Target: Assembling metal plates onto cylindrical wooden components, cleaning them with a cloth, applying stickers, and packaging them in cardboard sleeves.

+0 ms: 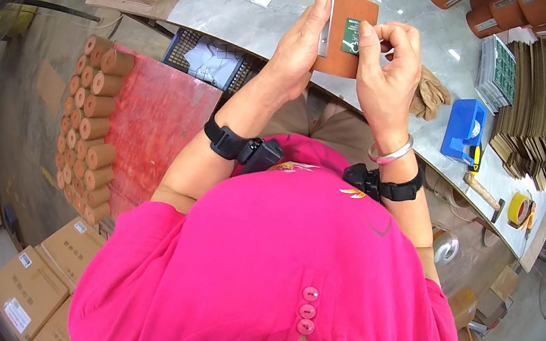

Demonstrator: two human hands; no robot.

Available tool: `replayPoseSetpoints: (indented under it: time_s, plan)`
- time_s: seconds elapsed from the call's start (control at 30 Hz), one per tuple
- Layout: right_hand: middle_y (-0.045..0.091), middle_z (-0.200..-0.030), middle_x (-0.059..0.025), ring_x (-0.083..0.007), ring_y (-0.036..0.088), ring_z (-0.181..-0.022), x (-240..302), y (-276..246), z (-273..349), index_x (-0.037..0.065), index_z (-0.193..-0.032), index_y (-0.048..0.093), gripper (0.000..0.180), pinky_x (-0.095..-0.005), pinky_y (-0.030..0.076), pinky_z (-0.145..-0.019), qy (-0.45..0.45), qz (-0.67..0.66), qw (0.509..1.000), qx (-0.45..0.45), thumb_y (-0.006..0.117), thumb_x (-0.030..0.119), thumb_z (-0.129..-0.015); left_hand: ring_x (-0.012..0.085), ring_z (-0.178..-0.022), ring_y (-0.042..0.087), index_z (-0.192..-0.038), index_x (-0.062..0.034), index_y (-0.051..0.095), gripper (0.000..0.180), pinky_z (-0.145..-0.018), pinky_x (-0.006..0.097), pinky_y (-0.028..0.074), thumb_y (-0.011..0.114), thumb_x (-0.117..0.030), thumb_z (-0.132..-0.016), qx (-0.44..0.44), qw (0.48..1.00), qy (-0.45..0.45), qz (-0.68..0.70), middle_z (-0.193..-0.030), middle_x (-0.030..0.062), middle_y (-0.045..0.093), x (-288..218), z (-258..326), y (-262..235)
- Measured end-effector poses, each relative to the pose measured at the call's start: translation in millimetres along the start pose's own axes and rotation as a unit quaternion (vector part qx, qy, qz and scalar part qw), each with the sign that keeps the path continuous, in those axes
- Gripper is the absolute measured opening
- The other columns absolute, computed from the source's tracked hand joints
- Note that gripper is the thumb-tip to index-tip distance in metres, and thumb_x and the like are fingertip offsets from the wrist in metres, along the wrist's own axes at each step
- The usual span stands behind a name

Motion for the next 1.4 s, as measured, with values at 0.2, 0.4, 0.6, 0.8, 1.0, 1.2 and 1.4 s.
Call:
replayPoseSetpoints:
  time_s: [0.2, 0.4, 0.6, 0.8, 1.0, 1.2, 1.4]
  plan:
    - [0.055, -0.087, -0.0082, -0.0228, 0.055, -0.075, -0.8, 6.4, 4.4, 0.004, -0.08, 0.059, 0.017, -0.0355, 0.043, -0.066, -0.067, 0.067, 0.995, -0.036, 0.073, 0.012, -0.083, 0.0156, -0.108, 0.063, -0.13, -0.0034, 0.051, 0.059, -0.092, 0.033, 0.053, 0.038, -0.054, -0.103, 0.026, 0.999, -0.015, 0.034, -0.118, 0.0085, 0.063, -3.8, 4.1, -0.5]
    - [0.054, -0.088, -0.008, -0.0224, 0.053, -0.077, -4.0, 6.8, 8.5, 0.006, -0.081, 0.058, 0.018, -0.0351, 0.042, -0.066, -0.099, 0.093, 0.988, -0.079, 0.075, 0.012, -0.082, 0.0149, -0.106, 0.061, -0.128, -0.0023, 0.05, 0.045, -0.089, 0.032, 0.052, 0.063, -0.033, -0.097, 0.025, 1.0, 0.002, 0.015, -0.116, 0.0086, 0.061, -6.6, 13.2, 10.6]
    - [0.054, -0.098, -0.0105, -0.0198, 0.052, -0.08, 2.0, 4.7, 15.2, 0.001, -0.108, 0.058, 0.038, -0.0316, 0.046, -0.07, 0.018, -0.005, 0.993, -0.116, 0.078, 0.019, -0.08, 0.0151, -0.109, 0.061, -0.134, -0.0031, 0.047, 0.048, -0.091, 0.034, 0.052, 0.048, -0.039, -0.103, 0.024, 1.0, 0.004, -0.012, -0.122, 0.0073, 0.06, -1.4, 10.5, 7.8]
    - [0.06, -0.113, -0.0183, -0.0239, 0.061, -0.102, -9.8, -14.5, -0.5, -0.001, -0.13, 0.048, 0.063, -0.0354, 0.05, -0.084, 0.151, -0.173, 0.973, -0.007, 0.076, 0.031, -0.084, 0.0186, -0.119, 0.057, -0.14, -0.0066, 0.044, 0.051, -0.097, 0.037, 0.051, 0.043, -0.044, -0.104, 0.063, 0.987, -0.105, 0.108, -0.132, 0.0087, 0.056, -3.3, 0.6, 18.7]
    - [0.067, -0.089, -0.017, -0.024, 0.067, -0.086, -19.8, -31.7, -0.5, 0.001, -0.109, 0.051, 0.041, -0.0363, 0.052, -0.075, 0.144, -0.069, 0.986, 0.053, 0.069, 0.033, -0.09, 0.0213, -0.12, 0.056, -0.145, -0.0076, 0.036, 0.058, -0.097, 0.04, 0.051, 0.06, -0.031, -0.097, 0.129, 0.98, -0.147, -0.036, -0.133, 0.008, 0.052, -2.3, -3.8, 13.6]
    - [0.063, -0.077, -0.028, -0.0463, 0.065, -0.079, -24.6, -51.8, 14.2, 0.0, -0.108, 0.048, 0.05, -0.0486, 0.05, -0.066, 0.119, -0.005, 0.993, 0.017, 0.064, 0.043, -0.091, 0.0269, -0.121, 0.056, -0.146, -0.0052, 0.033, 0.072, -0.098, 0.042, 0.051, 0.067, -0.025, -0.086, 0.198, 0.963, -0.184, 0.003, -0.133, 0.0125, 0.051, 9.4, -7.1, 16.0]
    - [0.065, -0.078, -0.0183, -0.0379, 0.067, -0.075, -8.6, -124.3, -6.9, 0.0, -0.099, 0.062, 0.039, -0.0437, 0.052, -0.068, 0.07, 0.174, 0.98, 0.073, 0.066, 0.038, -0.091, 0.0416, -0.116, 0.058, -0.142, -0.001, 0.039, 0.07, -0.098, 0.055, 0.05, 0.064, -0.033, -0.085, 0.265, 0.93, -0.241, 0.087, -0.13, 0.0222, 0.055, 17.7, -9.7, 29.7]
Point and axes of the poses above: each hand's wrist, its own z-axis away from the middle knuckle, its own y-axis out of the palm, x = y × z, the point moved 1 cm from there along -z, towards the middle knuckle
